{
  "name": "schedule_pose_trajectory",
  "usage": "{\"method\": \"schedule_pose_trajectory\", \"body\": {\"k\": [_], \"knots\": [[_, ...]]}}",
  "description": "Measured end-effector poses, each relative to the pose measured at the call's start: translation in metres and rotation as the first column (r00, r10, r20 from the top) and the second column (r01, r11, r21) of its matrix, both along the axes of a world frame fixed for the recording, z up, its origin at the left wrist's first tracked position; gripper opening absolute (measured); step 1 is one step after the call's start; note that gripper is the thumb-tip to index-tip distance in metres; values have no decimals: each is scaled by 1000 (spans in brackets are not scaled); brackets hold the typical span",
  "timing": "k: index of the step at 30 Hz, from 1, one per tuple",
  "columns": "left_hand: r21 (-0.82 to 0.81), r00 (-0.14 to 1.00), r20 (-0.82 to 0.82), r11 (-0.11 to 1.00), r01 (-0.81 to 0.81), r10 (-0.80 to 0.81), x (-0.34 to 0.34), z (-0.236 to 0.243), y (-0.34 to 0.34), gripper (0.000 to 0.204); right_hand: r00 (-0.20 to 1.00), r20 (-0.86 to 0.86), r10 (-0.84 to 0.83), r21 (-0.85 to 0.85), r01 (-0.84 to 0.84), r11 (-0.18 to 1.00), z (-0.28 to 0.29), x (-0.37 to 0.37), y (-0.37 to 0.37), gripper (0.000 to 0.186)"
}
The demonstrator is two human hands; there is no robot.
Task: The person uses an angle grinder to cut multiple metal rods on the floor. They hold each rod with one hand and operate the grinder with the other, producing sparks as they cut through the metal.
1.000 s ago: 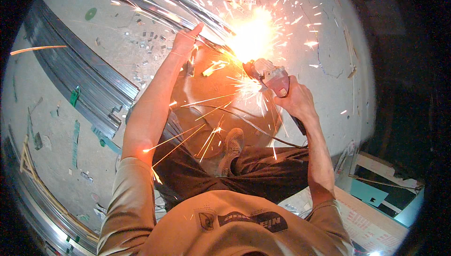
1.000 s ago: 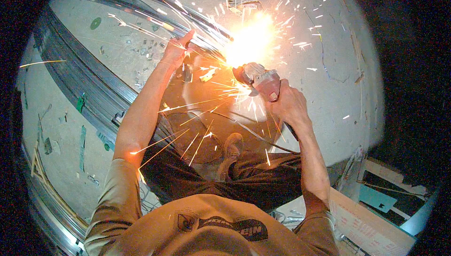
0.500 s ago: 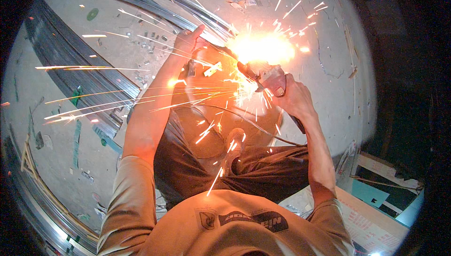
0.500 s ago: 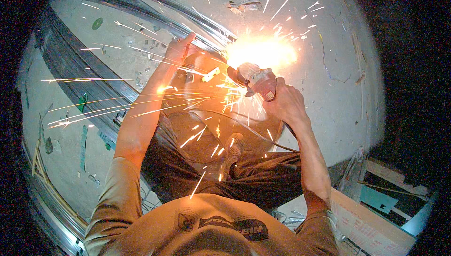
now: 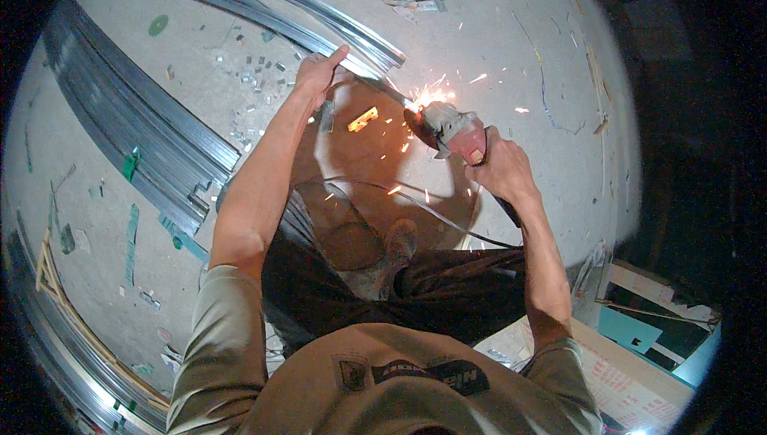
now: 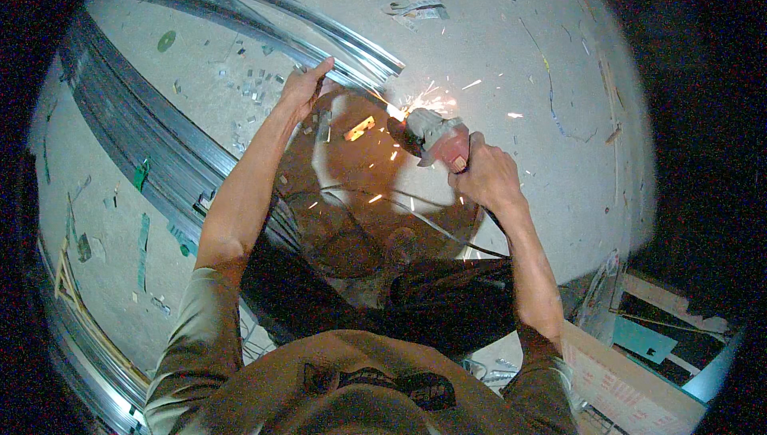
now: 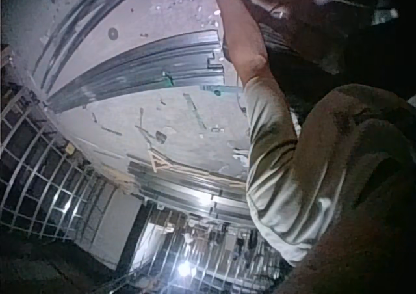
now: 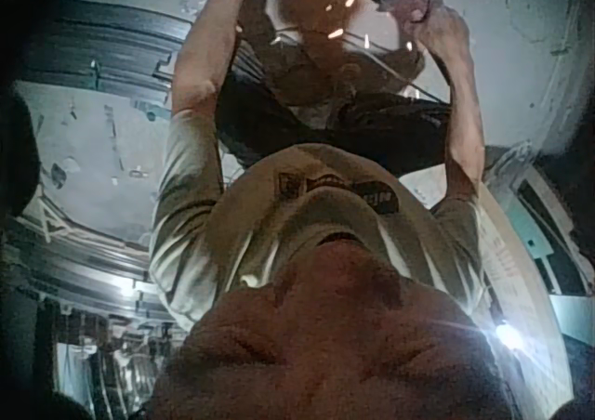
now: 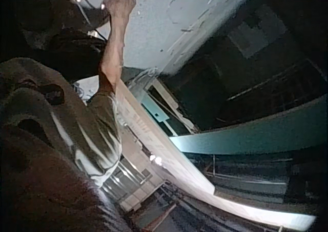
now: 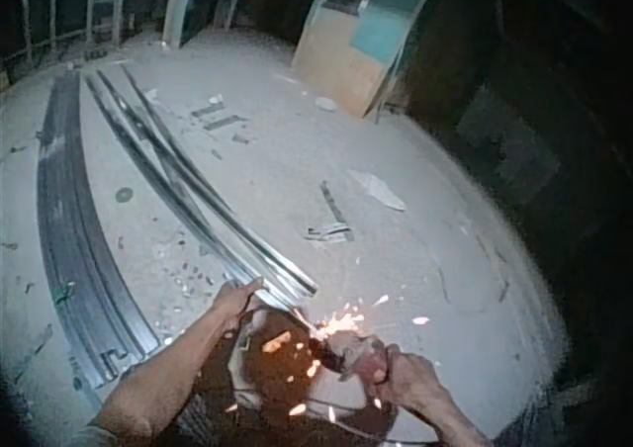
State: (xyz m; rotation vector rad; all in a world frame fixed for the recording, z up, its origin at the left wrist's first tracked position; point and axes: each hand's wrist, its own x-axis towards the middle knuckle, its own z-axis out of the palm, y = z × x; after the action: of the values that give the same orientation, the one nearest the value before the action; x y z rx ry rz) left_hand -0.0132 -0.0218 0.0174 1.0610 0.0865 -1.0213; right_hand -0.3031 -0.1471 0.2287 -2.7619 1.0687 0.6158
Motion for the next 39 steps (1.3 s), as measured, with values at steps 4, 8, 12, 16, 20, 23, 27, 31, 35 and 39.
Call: {"method": "schedule_pose_trajectory", "body": {"k": [4,8,12,16,20,23,27,31,35,39], "knots": [[128,992,81,988,88,-98,14,-29,-2,49,999,-26,-38,15,38,999,1,-2,-1,50],[154,998,64,988,-30,20,26,-56,-2,49,993,-58,-106,30,108,994,-4,-2,-5,58],[178,993,93,980,-93,78,45,-61,-5,38,984,-38,-172,31,173,984,-12,-10,-11,58],[117,974,152,976,-186,167,79,-68,-21,26,979,24,-201,1,201,980,-21,-19,-17,59],[447,896,439,881,-153,-67,105,-104,5,38,980,71,-187,37,185,982,-31,-25,-24,56],[755,612,582,636,-162,-535,119,-130,84,55,983,102,-151,26,149,989,-36,-27,-27,54],[805,482,592,444,-395,-645,99,-138,226,49,977,147,-155,113,139,984,-37,-20,-25,51],[882,806,471,165,-442,-359,48,-144,311,61,985,56,-163,123,155,980,-33,-10,-24,48],[895,819,424,42,-443,-386,23,-153,315,77,989,74,-128,161,115,980,-39,3,-19,47],[903,794,373,-7,-429,-480,17,-153,315,83,995,46,-90,155,82,985,-40,8,-12,48]]}}
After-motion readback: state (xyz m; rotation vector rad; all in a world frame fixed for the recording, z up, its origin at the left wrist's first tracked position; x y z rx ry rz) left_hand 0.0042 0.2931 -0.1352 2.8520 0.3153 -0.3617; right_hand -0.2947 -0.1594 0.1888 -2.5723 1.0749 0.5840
